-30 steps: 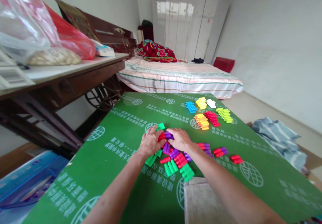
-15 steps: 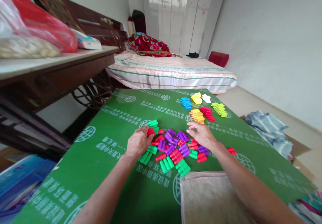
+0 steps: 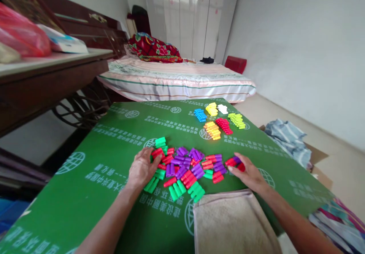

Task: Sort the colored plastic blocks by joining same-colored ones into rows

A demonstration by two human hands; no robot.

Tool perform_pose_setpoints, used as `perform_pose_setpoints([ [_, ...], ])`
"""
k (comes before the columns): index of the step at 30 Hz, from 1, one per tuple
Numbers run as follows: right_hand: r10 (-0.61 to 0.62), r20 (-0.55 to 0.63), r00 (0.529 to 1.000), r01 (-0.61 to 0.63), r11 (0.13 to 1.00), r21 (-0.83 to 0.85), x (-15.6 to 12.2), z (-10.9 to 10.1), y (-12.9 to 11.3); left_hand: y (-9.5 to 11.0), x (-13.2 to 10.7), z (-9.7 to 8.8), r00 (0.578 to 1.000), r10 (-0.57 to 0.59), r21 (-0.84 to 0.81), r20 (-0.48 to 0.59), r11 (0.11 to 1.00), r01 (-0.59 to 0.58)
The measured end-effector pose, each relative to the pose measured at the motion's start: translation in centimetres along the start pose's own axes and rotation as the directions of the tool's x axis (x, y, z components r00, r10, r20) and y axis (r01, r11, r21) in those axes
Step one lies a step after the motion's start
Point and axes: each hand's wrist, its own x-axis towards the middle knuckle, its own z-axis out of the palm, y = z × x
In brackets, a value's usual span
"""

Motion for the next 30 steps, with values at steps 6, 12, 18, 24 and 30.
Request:
perform_pose_setpoints([
  [6,-0.152,0.243,0.958,0.122,0.983,0.134,1.0,3.8,-3.3,0.7,-0.8,-0.5,1.0,0.014,0.003,0.021,1.0,-0.014],
  [12,-0.252,0.41,0.877,0.165,0.958,0.235,2.0,5.6,-5.4,3.2,-2.1,-0.8,0.979,0.19,0.055,-0.071,0.981,-0.187],
  [18,-0.272,0.375,0.886,0.199,0.955,0.221,3.9,7.6,-6.2,8.8,-3.1,1.4,0.907,0.419,-0.064,-0.046,0.905,-0.421],
  [24,-0.124,0.467,0.875,0.259,0.937,-0.236,4.9,7.5,-7.2,13.1,-3.5,1.8,0.895,0.387,-0.092,0.221,0.922,-0.376],
  [30,-0.297,0.51,0.807,0.463,0.855,-0.235,3.6,7.5,-8.0,14.7,-1.8,1.6,0.849,0.374,-0.137,0.372,0.927,-0.349],
])
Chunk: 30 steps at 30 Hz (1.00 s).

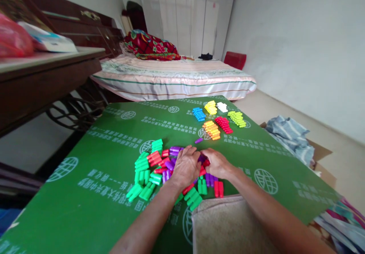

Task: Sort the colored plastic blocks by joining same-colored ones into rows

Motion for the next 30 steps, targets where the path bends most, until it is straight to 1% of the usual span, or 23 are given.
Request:
perform_pose_setpoints([
  [2,0.004,-0.051,0.999,-0.002,0.999,0.042,-0.1,0.2,-0.1,-0.1,0.8,-0.1,0.999,0.02,-0.019,0.03,1.0,-0.019],
  [5,0.038,-0.098,0.994,-0.01,0.963,0.269,0.0,0.6,0.1,-0.3,1.7,-0.3,0.998,0.044,-0.063,0.054,0.997,-0.041],
  [8,0.074,-0.098,0.992,-0.021,0.892,0.452,0.1,1.2,0.1,-0.7,2.0,-0.9,0.995,0.07,-0.124,0.077,0.99,-0.06],
  [11,0.077,-0.093,0.993,-0.014,0.838,0.546,0.2,1.6,-0.3,-1.5,1.7,-1.7,0.994,0.062,-0.187,0.093,0.981,-0.044],
  [13,0.037,-0.094,0.995,0.021,0.835,0.55,0.2,1.4,-0.9,-2.2,1.2,-2.3,0.994,0.06,-0.233,0.09,0.972,-0.037],
  [15,-0.023,-0.088,0.996,0.066,0.851,0.521,0.2,1.0,-1.4,-3.2,0.7,-2.9,0.995,0.058,-0.318,0.083,0.948,-0.029],
  [17,-0.073,-0.062,0.995,0.094,0.868,0.488,0.0,0.4,-1.8,-4.4,0.1,-3.5,0.997,0.033,-0.414,0.07,0.91,-0.001],
  [18,-0.089,-0.048,0.995,0.101,0.874,0.476,-0.2,0.1,-2.0,-5.1,-0.3,-3.7,0.998,0.017,-0.429,0.064,0.903,0.013],
  [20,-0.11,-0.021,0.994,0.107,0.881,0.461,-0.7,-0.2,-2.2,-6.5,-0.9,-4.2,0.999,0.007,-0.391,0.049,0.92,0.012],
  [22,-0.148,0.002,0.989,0.13,0.88,0.457,-1.2,-0.5,-2.3,-7.7,-1.3,-4.6,0.998,0.04,-0.3,0.039,0.954,-0.027],
  [23,-0.173,-0.006,0.985,0.157,0.877,0.454,-1.3,-0.7,-2.3,-8.1,-1.5,-4.7,0.997,0.063,-0.253,0.039,0.966,-0.051],
  [24,-0.193,-0.038,0.98,0.189,0.875,0.445,-1.3,-1.1,-2.0,-8.4,-1.5,-4.8,0.996,0.082,-0.211,0.032,0.975,-0.074],
  [25,-0.195,-0.097,0.976,0.218,0.876,0.43,-1.0,-1.5,-1.5,-8.5,-1.4,-4.8,0.995,0.096,-0.179,0.02,0.98,-0.091],
  [26,-0.172,-0.187,0.967,0.236,0.88,0.411,-0.4,-2.1,-0.7,-8.5,-1.2,-4.8,0.995,0.102,-0.158,0.0,0.982,-0.101],
  [27,-0.122,-0.296,0.947,0.238,0.888,0.393,0.4,-2.9,0.6,-8.3,-0.8,-4.7,0.995,0.099,-0.148,-0.021,0.984,-0.101],
  [28,-0.051,-0.405,0.913,0.219,0.898,0.382,1.5,-3.7,2.2,-8.1,-0.4,-4.6,0.996,0.085,-0.147,-0.041,0.985,-0.09],
  [29,0.036,-0.51,0.86,0.191,0.903,0.386,2.7,-4.6,4.1,-7.7,0.2,-4.5,0.997,0.061,-0.155,-0.051,0.986,-0.069],
  [30,0.116,-0.572,0.812,0.159,0.899,0.407,4.1,-5.5,6.2,-7.2,0.9,-4.4,0.998,0.032,-0.168,-0.049,0.985,-0.04],
])
